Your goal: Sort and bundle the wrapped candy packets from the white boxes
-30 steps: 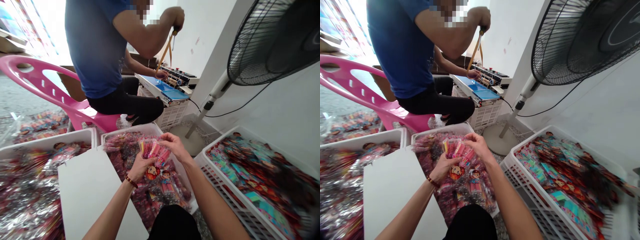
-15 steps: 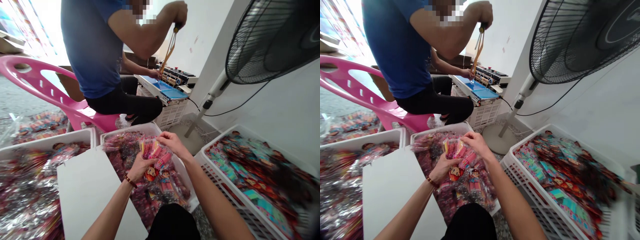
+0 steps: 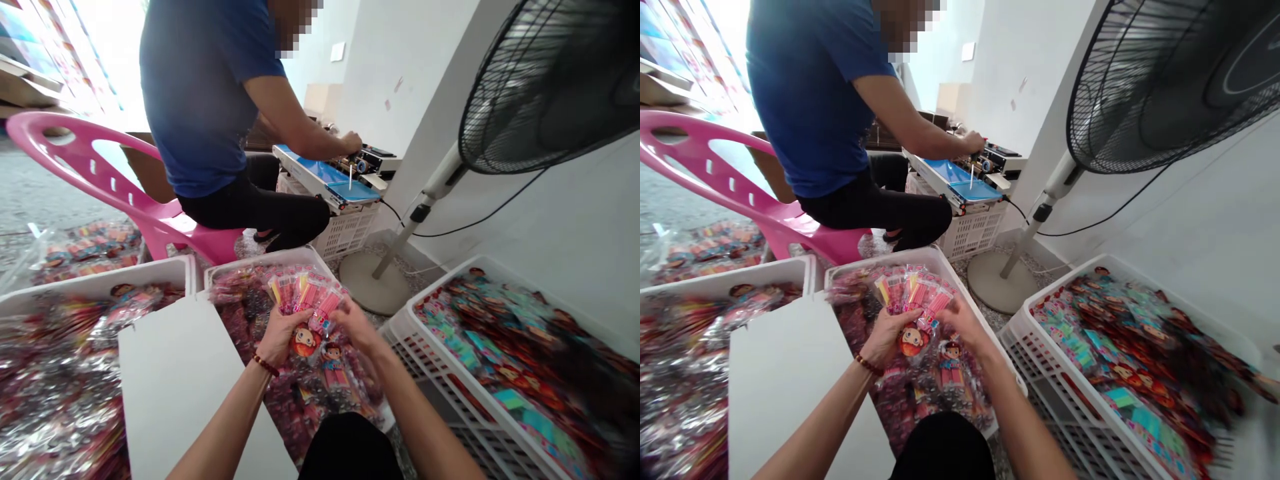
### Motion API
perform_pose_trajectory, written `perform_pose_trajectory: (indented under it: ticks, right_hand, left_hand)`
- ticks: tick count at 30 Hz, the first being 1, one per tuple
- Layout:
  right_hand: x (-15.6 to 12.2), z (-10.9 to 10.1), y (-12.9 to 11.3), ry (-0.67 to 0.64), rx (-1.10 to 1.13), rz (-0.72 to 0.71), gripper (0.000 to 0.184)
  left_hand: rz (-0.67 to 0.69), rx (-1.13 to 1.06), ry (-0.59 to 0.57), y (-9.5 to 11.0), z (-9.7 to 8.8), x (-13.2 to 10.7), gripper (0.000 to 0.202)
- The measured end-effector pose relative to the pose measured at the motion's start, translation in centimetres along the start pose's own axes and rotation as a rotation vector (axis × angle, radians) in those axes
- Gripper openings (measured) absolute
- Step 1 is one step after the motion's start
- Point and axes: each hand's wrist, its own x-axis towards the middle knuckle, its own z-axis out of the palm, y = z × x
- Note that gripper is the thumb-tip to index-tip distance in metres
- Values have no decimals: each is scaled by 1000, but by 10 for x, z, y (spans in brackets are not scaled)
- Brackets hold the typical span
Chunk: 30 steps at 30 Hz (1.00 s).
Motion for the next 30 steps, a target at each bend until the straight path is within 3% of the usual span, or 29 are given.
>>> perform_pose_trajectory:
  ticks: [3,7,13,24,27,30]
  right_hand:
    - [-4,29,25,130,16,8,42]
    - [4,48,20,267,75,-40,31]
    - [5,42,13,329,256,-74,27]
    - [4,41,26,337,286,-95,28]
    - [3,39,29,309,240,-100,28]
    - [2,37,30,294,229,-110,29]
  left_hand:
    - [55,42,-16,-1,2,-2,49]
    - [9,29,-50,4,2,-7,47]
    - [-68,-48,4,9,6,-6,46]
    - [-58,-134,42,9,6,-5,42]
    - [-62,-83,35,9,5,-4,47]
    - [-24,-6,109,8,1,-1,44]
